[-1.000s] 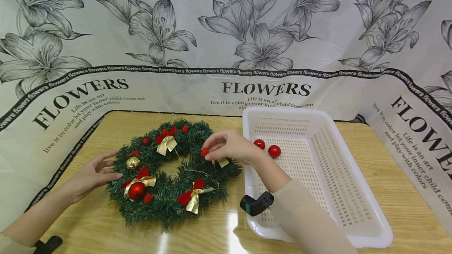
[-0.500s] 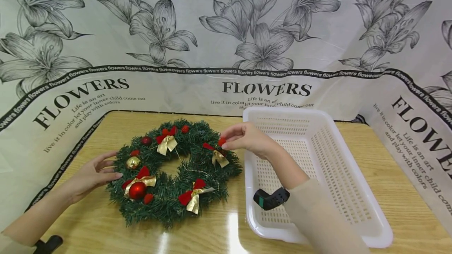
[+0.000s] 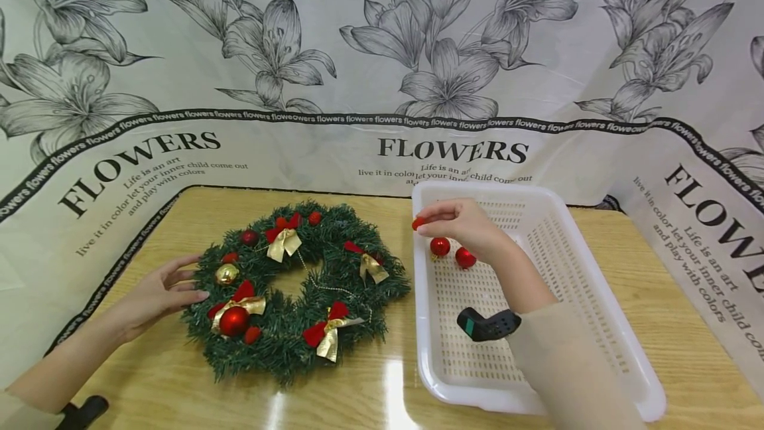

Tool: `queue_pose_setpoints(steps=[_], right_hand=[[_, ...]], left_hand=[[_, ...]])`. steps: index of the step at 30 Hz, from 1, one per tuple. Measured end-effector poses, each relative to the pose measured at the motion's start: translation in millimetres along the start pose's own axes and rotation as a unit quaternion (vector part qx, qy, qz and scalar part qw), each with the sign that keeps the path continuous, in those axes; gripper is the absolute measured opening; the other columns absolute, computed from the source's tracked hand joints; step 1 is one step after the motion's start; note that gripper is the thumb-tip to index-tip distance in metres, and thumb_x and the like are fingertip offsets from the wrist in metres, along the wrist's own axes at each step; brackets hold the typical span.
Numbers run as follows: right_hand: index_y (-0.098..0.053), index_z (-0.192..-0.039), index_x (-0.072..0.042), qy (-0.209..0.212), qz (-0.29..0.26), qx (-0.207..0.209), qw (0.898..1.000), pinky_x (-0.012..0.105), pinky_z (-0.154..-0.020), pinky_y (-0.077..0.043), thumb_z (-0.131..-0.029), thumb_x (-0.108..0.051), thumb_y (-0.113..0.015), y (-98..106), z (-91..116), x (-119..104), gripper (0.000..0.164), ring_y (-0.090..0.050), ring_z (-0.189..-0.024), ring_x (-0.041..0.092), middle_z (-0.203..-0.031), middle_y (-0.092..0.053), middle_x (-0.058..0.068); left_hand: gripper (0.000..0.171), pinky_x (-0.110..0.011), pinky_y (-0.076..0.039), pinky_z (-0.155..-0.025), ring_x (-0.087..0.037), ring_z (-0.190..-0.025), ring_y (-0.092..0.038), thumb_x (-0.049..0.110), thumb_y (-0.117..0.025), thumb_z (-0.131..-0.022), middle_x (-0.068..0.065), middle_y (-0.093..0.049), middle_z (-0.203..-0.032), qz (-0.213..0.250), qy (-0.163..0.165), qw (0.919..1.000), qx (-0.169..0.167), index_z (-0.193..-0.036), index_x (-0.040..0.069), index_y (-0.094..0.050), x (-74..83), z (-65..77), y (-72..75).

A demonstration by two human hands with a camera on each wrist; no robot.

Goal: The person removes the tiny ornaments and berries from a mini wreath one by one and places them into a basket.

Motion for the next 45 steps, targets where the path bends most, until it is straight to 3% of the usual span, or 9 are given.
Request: queue_pose_setpoints(steps=[4, 14, 21, 25, 30, 34, 40, 45], right_hand=[[-0.056, -0.116, 0.013, 0.007, 0.002, 0.008, 1.000, 0.025, -0.082, -0.050, -0.083, -0.005, -0.069, 11.4, 3.2, 6.1, 0.040, -0.066, -0.087, 0.012, -0.090, -0.070, -0.005], [-0.066, -0.104, -0.004, 0.007, -0.005, 0.047, 0.999, 0.017, -0.083, -0.046, -0.085, -0.007, -0.068, 32.1, 10.2, 22.0, 0.020, -0.063, -0.091, 0.006, -0.091, -0.069, -0.009], [-0.069, -0.099, -0.013, -0.007, -0.026, 0.104, 0.994, 0.015, -0.078, -0.048, -0.086, -0.011, -0.068, 49.1, 15.8, 38.5, 0.014, -0.062, -0.089, 0.001, -0.090, -0.068, -0.013], [-0.066, -0.103, -0.007, -0.020, -0.002, 0.122, 0.992, 0.013, -0.076, -0.047, -0.086, -0.012, -0.068, 59.2, 18.9, 52.5, 0.017, -0.061, -0.085, -0.001, -0.087, -0.067, -0.016], [-0.057, -0.114, 0.008, -0.036, 0.036, 0.131, 0.990, 0.013, -0.075, -0.047, -0.087, -0.014, -0.067, 68.7, 21.8, 65.8, 0.036, -0.060, -0.083, -0.002, -0.087, -0.065, -0.018], [-0.052, -0.120, 0.011, -0.063, 0.087, 0.131, 0.986, 0.016, -0.078, -0.046, -0.087, -0.017, -0.067, 72.2, 24.8, 72.1, 0.046, -0.057, -0.084, -0.004, -0.094, -0.066, -0.010], [-0.054, -0.119, 0.010, -0.076, 0.153, 0.115, 0.979, 0.029, -0.086, -0.047, -0.087, -0.014, -0.066, 68.1, 26.9, 80.9, 0.042, -0.058, -0.087, 0.002, -0.108, -0.065, 0.017], [-0.057, -0.111, 0.012, -0.089, 0.176, 0.094, 0.976, 0.029, -0.077, -0.050, -0.084, -0.007, -0.067, 64.4, 26.8, 87.4, 0.034, -0.060, -0.085, 0.013, -0.101, -0.066, 0.018]], left_hand=[[0.087, -0.058, -0.034, -0.098, -0.051, -0.130, -0.019, 0.014, -0.069, -0.084, -0.033, -0.011, -0.146, 0.001, -0.003, 1.0000, -0.001, -0.149, 0.004, -0.012, -0.6, -0.8, -0.5], [0.088, -0.056, -0.035, -0.098, -0.050, -0.131, -0.019, 0.013, -0.070, -0.084, -0.033, -0.010, -0.147, 0.013, -0.004, 0.9999, -0.004, -0.149, 0.004, -0.011, -2.9, -1.6, 0.3], [0.088, -0.056, -0.035, -0.098, -0.050, -0.131, -0.019, 0.013, -0.069, -0.084, -0.033, -0.009, -0.147, 0.015, -0.002, 0.9999, -0.005, -0.149, 0.005, -0.011, -5.0, -2.5, 0.2], [0.087, -0.055, -0.036, -0.098, -0.050, -0.131, -0.019, 0.013, -0.069, -0.084, -0.032, -0.010, -0.147, 0.014, -0.004, 0.9999, -0.003, -0.149, 0.005, -0.012, -4.9, -2.4, 0.0], [0.087, -0.055, -0.037, -0.097, -0.050, -0.130, -0.020, 0.013, -0.069, -0.084, -0.032, -0.011, -0.147, 0.013, -0.004, 0.9999, -0.001, -0.149, 0.004, -0.012, -3.4, -2.0, -0.4], [0.087, -0.054, -0.037, -0.097, -0.049, -0.131, -0.020, 0.013, -0.070, -0.084, -0.032, -0.011, -0.147, 0.013, -0.004, 0.9999, 0.000, -0.149, 0.004, -0.012, -2.2, -1.6, -0.7], [0.087, -0.053, -0.038, -0.097, -0.050, -0.131, -0.020, 0.013, -0.069, -0.084, -0.033, -0.012, -0.146, 0.011, -0.004, 0.9999, 0.001, -0.149, 0.004, -0.012, -2.2, -1.6, -0.3], [0.088, -0.054, -0.037, -0.098, -0.050, -0.131, -0.019, 0.013, -0.069, -0.084, -0.033, -0.011, -0.147, 0.011, -0.003, 0.9999, -0.002, -0.149, 0.005, -0.011, -2.7, -1.8, -0.2]])
Point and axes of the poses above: each hand's wrist, its own z-axis away from the middle knuckle, its own y-axis out of the back of the hand, x = y × z, the point moved 1 cm from there along -z, towards the middle knuckle
